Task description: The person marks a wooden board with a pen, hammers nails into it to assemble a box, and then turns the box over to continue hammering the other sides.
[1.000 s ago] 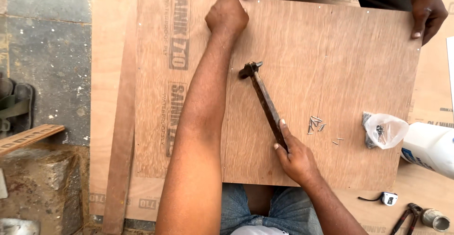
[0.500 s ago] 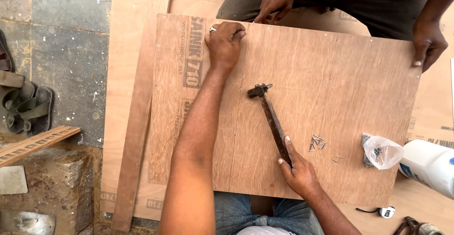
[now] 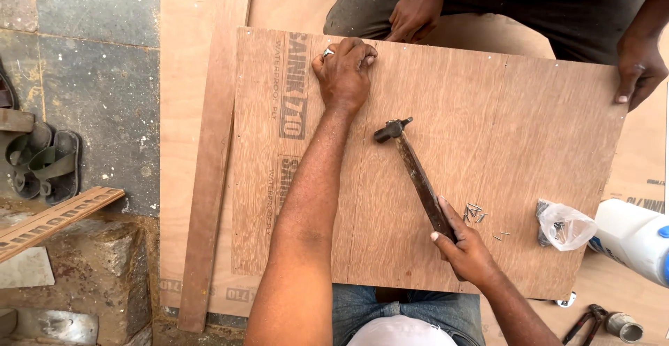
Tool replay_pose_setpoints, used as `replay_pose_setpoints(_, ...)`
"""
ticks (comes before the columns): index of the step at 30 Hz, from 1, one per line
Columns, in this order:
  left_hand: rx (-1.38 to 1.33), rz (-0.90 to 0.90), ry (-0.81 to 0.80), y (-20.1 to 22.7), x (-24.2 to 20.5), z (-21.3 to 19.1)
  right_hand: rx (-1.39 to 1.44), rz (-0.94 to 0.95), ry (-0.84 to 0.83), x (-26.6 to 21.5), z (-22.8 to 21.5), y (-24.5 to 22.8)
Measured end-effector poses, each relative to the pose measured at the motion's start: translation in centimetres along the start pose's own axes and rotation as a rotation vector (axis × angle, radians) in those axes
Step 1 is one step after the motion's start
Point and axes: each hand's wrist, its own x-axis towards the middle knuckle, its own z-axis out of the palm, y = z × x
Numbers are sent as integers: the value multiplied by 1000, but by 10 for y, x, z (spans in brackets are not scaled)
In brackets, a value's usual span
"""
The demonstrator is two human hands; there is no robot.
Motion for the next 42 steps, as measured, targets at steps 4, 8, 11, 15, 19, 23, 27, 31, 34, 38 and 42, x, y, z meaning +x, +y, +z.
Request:
replay_pose_setpoints(4, 38, -28, -26, 3, 1, 0, 15, -29, 16, -3, -8, -23)
replay_pose_setpoints(8, 59, 9, 25, -5, 0, 10, 7, -43, 72, 1, -13, -35)
replay_pose_setpoints(11, 67, 38, 50, -5, 0, 10, -25, -16, 121, 6, -20, -49)
replay_pose_setpoints(15, 82, 47, 32, 0, 0, 3, -264, -394, 288, 20, -32, -58)
replay_pose_setpoints(19, 38, 29, 46, 3, 0, 2, -547, -318, 377, 28, -34, -105)
replay_pose_setpoints(23, 62, 37, 50, 3, -2, -2, -831, -232, 377, 37, -30, -140)
replay_pose_setpoints(27, -1, 5, 17, 5, 0, -6, -847, -259, 414, 42, -28, -126)
replay_pose_setpoints(31, 19, 41, 58, 1, -4, -2, -764, -661, 582, 46, -25, -108)
replay_pose_setpoints(34, 25, 58, 66, 5, -1, -10, -810, -277, 385, 45, -26, -126)
replay_pose_setpoints(38, 6, 15, 15, -2, 4, 0, -643, -627, 569, 32, -33, -121)
replay_pose_setpoints(42, -12, 37, 252, -19, -6, 33, -393, -818, 539, 65, -37, -39)
